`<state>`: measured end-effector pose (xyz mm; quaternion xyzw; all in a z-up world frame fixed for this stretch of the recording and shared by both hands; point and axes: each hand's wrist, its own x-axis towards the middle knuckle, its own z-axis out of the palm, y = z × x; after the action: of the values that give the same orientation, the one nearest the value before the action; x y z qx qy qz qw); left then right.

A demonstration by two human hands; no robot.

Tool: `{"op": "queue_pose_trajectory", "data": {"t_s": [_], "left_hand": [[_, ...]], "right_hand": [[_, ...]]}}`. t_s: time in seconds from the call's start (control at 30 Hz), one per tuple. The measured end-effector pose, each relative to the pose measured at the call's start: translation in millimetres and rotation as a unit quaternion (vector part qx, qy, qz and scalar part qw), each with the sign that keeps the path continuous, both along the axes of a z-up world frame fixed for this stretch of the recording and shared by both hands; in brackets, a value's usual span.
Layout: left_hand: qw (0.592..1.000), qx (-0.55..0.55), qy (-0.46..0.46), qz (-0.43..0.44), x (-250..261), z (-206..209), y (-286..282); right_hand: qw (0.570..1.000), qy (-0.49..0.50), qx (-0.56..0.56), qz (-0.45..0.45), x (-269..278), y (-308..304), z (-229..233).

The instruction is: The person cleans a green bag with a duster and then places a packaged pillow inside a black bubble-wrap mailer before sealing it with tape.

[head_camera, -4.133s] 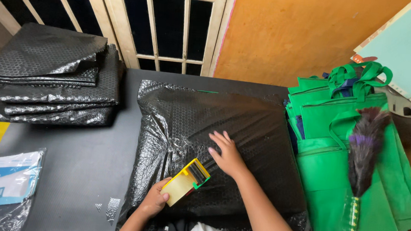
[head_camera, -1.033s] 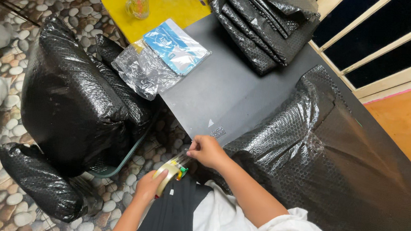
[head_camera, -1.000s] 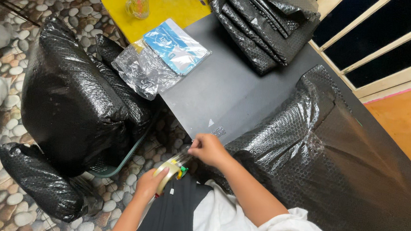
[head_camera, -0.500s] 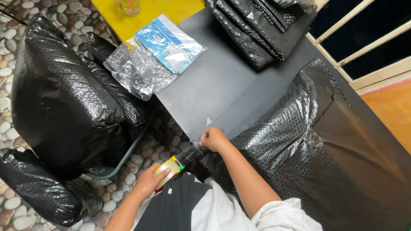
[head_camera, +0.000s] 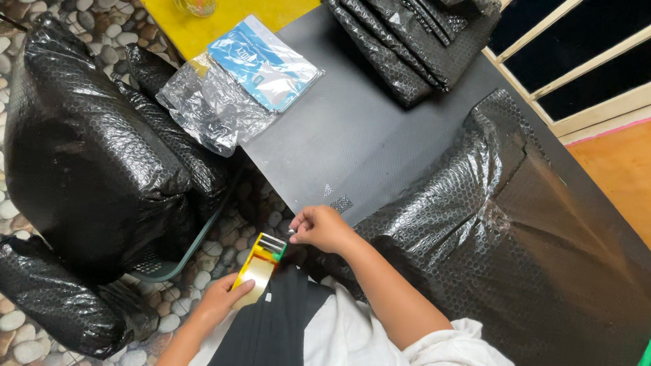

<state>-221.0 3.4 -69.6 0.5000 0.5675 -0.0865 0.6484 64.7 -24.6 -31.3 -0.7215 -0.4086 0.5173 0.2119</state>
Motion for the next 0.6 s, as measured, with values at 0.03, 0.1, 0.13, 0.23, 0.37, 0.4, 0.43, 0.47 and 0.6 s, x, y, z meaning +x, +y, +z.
{"op": "queue_pose_trajectory", "data": {"t_s": [0.03, 0.1, 0.13, 0.23, 0.37, 0.4, 0.43, 0.47, 0.6], "left_hand": [[1.000, -0.001, 0.001, 0.001, -10.0, -30.3, -3.3], [0.987, 0.125, -0.098, -0.033, -29.0, -90.9, -10.2], [0.987, 0.126, -0.098, -0.032, -29.2, -88.9, -13.4], [0.973, 0.086, -0.213, 0.026, -27.8, -68.6, -22.1], [0.981, 0.088, -0.172, -0.010, -20.1, -26.8, -22.3], [0.980, 0.133, -0.139, -0.045, -18.8, -22.6, -23.6], [0.980, 0.134, -0.139, -0.044, -14.6, -23.5, -19.6], [0.981, 0.145, -0.105, -0.078, -11.5, -24.1, -17.6], [0.987, 0.142, -0.037, -0.059, 6.7, -27.2, -8.6]], "right_hand": [[1.000, 0.001, -0.001, 0.001, -3.0, 1.5, 14.1], [0.998, -0.039, -0.033, 0.033, -8.1, 5.0, 42.8], [0.998, -0.039, -0.032, 0.034, -8.6, 6.5, 49.6], [0.997, -0.040, 0.013, 0.057, -10.2, 9.6, 70.8], [0.995, -0.068, 0.012, 0.069, -10.3, 14.5, 98.6], [0.995, -0.061, 0.015, 0.072, -10.7, 14.8, 104.4], [0.995, -0.061, 0.016, 0.073, -12.4, 15.6, 101.7], [0.989, -0.100, 0.044, 0.099, -14.9, 15.9, 98.6], [0.968, -0.155, 0.134, 0.143, -20.3, 21.4, 103.5]]}}
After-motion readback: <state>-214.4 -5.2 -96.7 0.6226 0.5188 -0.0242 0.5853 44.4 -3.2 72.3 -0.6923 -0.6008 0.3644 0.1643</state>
